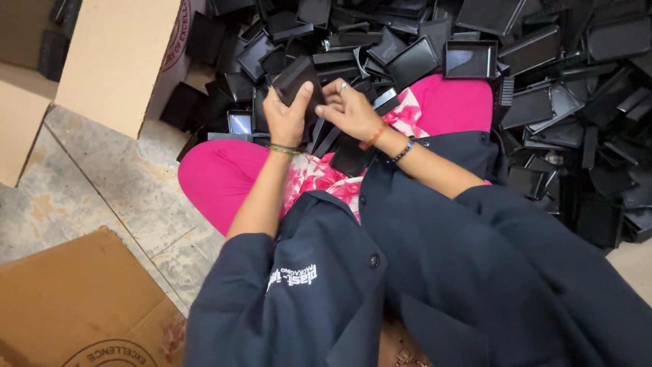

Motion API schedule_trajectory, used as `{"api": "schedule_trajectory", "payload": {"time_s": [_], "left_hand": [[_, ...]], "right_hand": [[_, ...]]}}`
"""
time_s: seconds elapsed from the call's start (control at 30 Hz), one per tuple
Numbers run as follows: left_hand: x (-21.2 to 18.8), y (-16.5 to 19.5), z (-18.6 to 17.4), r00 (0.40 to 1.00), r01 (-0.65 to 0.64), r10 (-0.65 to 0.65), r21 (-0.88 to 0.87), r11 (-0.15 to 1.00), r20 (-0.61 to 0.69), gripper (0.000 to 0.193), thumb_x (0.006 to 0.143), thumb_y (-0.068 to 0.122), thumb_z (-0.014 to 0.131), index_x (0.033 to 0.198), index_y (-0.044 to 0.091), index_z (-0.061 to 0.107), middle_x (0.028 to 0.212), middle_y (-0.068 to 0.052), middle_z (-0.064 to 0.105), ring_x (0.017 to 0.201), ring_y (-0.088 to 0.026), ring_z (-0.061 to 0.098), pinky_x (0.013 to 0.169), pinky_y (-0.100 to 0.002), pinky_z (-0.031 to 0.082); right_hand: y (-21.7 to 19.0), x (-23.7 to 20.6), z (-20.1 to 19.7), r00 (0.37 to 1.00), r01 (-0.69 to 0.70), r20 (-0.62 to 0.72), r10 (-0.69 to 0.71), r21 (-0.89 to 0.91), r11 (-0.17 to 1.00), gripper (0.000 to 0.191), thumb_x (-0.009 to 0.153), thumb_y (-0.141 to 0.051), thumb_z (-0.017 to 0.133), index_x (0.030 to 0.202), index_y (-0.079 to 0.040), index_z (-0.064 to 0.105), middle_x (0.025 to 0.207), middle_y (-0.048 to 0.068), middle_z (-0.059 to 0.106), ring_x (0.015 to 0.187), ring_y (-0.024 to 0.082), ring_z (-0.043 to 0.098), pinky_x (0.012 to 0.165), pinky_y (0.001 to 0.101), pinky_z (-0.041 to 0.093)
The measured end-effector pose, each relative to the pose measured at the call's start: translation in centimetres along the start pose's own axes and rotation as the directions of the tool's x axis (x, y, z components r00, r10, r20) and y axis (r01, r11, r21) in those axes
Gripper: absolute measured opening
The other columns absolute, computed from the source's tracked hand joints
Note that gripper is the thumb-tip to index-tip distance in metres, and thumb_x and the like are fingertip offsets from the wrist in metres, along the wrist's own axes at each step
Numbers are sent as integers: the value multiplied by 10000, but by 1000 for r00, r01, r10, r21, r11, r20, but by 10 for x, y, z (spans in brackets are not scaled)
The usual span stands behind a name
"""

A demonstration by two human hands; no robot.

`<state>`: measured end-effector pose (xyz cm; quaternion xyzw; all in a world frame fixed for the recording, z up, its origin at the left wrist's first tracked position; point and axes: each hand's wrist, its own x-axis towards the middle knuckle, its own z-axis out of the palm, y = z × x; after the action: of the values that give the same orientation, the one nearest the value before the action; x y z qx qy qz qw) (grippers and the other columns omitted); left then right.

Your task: The person sits on the floor and repeatedly picks up small black plastic parts from a large pile, briefly inspects them, and places them into a cardboard box. The person continues this cycle throughout the clip.

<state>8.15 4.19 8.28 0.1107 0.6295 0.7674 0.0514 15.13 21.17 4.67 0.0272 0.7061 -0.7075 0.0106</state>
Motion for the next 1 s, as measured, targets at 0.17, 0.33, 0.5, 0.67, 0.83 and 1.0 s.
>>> {"api": "schedule_trajectory", "payload": {"time_s": [0.17,0.33,0.5,0.67,0.83,1.0], "left_hand": [[78,71,-105,757,-452,651,672,587,-60,445,1089,136,805,1430,-33,574,1388,-189,678,1236,-289,688,1127,-375,522],[154,89,-179,850,173,459,960,220,-258,1049,1012,543,743,1558,-158,187,1629,-382,173,1541,-494,137,1289,-516,137],[76,6,-76,915,-366,403,487,793,32,656,999,228,739,1523,-1,419,1628,-191,337,1460,-320,540,1281,-436,440],[10,-9,13,973,-117,93,102,988,209,337,1032,197,706,1297,-4,652,1375,-135,641,1295,-218,612,1119,-341,493],[3,9,24,856,443,-378,-126,887,353,411,991,261,683,1316,13,638,1262,-107,724,1184,-180,663,914,-294,507],[-28,56,-48,994,-54,8,439,897,106,359,936,182,832,1226,17,701,1195,-102,683,1108,-204,698,976,-323,568]], "right_hand": [[-26,-24,-103,869,203,-50,-492,-871,447,597,903,-160,876,1364,11,538,1324,238,616,1233,433,600,1087,466,500],[-1,-42,-192,905,-293,-324,-278,-945,147,839,672,-335,929,1326,40,562,1231,314,567,1109,490,559,882,551,454],[7,-49,-193,896,-416,-428,-117,-902,119,283,940,-167,768,1133,15,668,1092,202,705,988,420,683,878,478,547],[-46,-59,-157,905,41,-379,-194,-375,926,314,1040,-75,681,1329,48,677,1105,107,695,963,214,630,864,330,504],[-77,-37,-80,991,-65,-67,113,496,866,313,1038,-50,606,1334,48,611,1148,83,727,1015,178,712,903,330,573],[-73,-13,-43,991,33,122,-53,157,987,449,1044,-117,658,1432,1,464,1268,117,662,1175,190,668,1010,320,538]]}}
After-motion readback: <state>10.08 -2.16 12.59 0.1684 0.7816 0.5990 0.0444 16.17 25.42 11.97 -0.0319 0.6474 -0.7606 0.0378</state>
